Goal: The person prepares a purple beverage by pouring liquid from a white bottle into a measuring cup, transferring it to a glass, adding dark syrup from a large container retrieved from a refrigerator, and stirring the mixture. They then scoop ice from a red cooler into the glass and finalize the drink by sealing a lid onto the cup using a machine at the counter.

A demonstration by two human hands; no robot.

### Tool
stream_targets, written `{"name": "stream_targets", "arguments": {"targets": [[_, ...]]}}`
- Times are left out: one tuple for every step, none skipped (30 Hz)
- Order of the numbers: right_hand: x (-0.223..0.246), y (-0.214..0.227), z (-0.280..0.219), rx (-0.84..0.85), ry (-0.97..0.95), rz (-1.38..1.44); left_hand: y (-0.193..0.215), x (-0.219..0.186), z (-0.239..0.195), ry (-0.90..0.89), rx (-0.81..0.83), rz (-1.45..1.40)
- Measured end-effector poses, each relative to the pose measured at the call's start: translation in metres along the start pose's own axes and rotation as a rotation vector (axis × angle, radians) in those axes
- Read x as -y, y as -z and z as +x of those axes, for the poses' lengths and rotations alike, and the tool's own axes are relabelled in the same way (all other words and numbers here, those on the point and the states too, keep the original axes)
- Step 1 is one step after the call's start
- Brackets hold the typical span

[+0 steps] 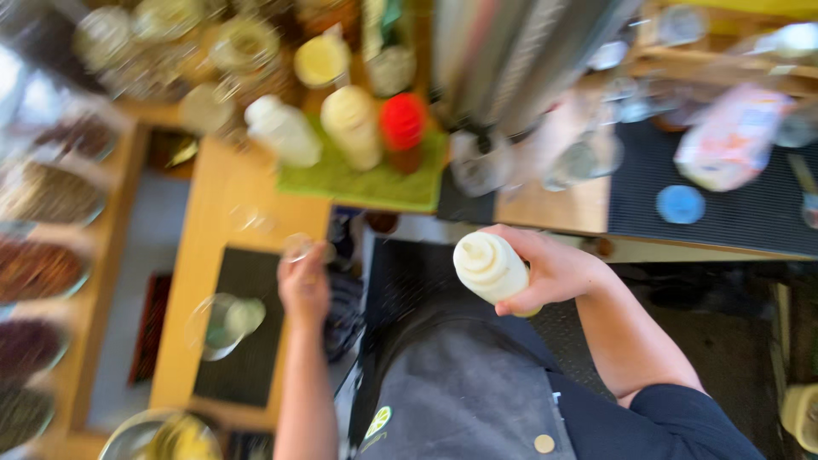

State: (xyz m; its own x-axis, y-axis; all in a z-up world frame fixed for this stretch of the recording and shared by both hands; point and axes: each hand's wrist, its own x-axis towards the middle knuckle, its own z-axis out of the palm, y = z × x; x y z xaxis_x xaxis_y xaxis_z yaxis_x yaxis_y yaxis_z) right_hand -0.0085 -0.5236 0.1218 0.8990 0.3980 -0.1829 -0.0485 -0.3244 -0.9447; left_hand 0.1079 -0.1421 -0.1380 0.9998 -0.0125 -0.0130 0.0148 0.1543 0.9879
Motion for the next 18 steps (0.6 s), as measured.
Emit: {"name": "stream_targets", "arguments": {"targets": [[0.000,0.022,-0.019,-0.016,-0.011,0.005,0.002,0.006,0.013,-0.324,0.021,0.645],[0.003,0.044,-0.042,-0.077,-0.016,0.157,0.006,0.011,0.028,-0.525,0.035,0.849],[0.007,0.067,-0.066,-0.139,-0.012,0.310,0.005,0.019,0.043,-0.497,0.015,0.979],[0.009,0.088,-0.088,-0.192,-0.002,0.466,0.005,0.028,0.047,-0.431,-0.011,1.023],[0.013,0.110,-0.111,-0.333,0.090,0.413,-0.004,0.030,0.057,-0.391,-0.035,1.050],[0.016,0.134,-0.130,-0.460,0.179,0.364,-0.011,0.030,0.061,-0.341,-0.066,1.089],[0.014,0.155,-0.141,-0.620,0.299,0.300,-0.015,0.029,0.064,-0.330,-0.074,1.080],[0.011,0.175,-0.150,-0.771,0.424,0.230,-0.022,0.028,0.063,-0.321,-0.091,1.072],[0.011,0.199,-0.165,-0.898,0.454,0.096,-0.028,0.027,0.060,-0.353,-0.103,1.078],[0.006,0.226,-0.175,-1.005,0.501,0.036,-0.031,0.024,0.056,-0.380,-0.120,1.089],[-0.001,0.253,-0.187,-1.117,0.541,-0.027,-0.034,0.021,0.053,-0.419,-0.125,1.089],[-0.014,0.284,-0.193,-1.188,0.602,-0.020,-0.037,0.018,0.047,-0.454,-0.136,1.091],[-0.028,0.313,-0.199,-1.260,0.661,-0.016,-0.042,0.016,0.042,-0.489,-0.145,1.091],[-0.046,0.343,-0.203,-1.298,0.677,-0.015,-0.047,0.016,0.031,-0.486,-0.184,1.106],[-0.065,0.371,-0.206,-1.337,0.692,-0.014,-0.054,0.016,0.020,-0.483,-0.223,1.121],[-0.085,0.399,-0.206,-1.367,0.665,-0.016,-0.060,0.015,0.012,-0.477,-0.265,1.140],[-0.106,0.424,-0.202,-1.373,0.633,-0.020,-0.065,0.014,0.005,-0.428,-0.266,1.098],[-0.127,0.448,-0.195,-1.374,0.603,-0.022,-0.069,0.014,-0.006,-0.378,-0.271,1.057]]}}
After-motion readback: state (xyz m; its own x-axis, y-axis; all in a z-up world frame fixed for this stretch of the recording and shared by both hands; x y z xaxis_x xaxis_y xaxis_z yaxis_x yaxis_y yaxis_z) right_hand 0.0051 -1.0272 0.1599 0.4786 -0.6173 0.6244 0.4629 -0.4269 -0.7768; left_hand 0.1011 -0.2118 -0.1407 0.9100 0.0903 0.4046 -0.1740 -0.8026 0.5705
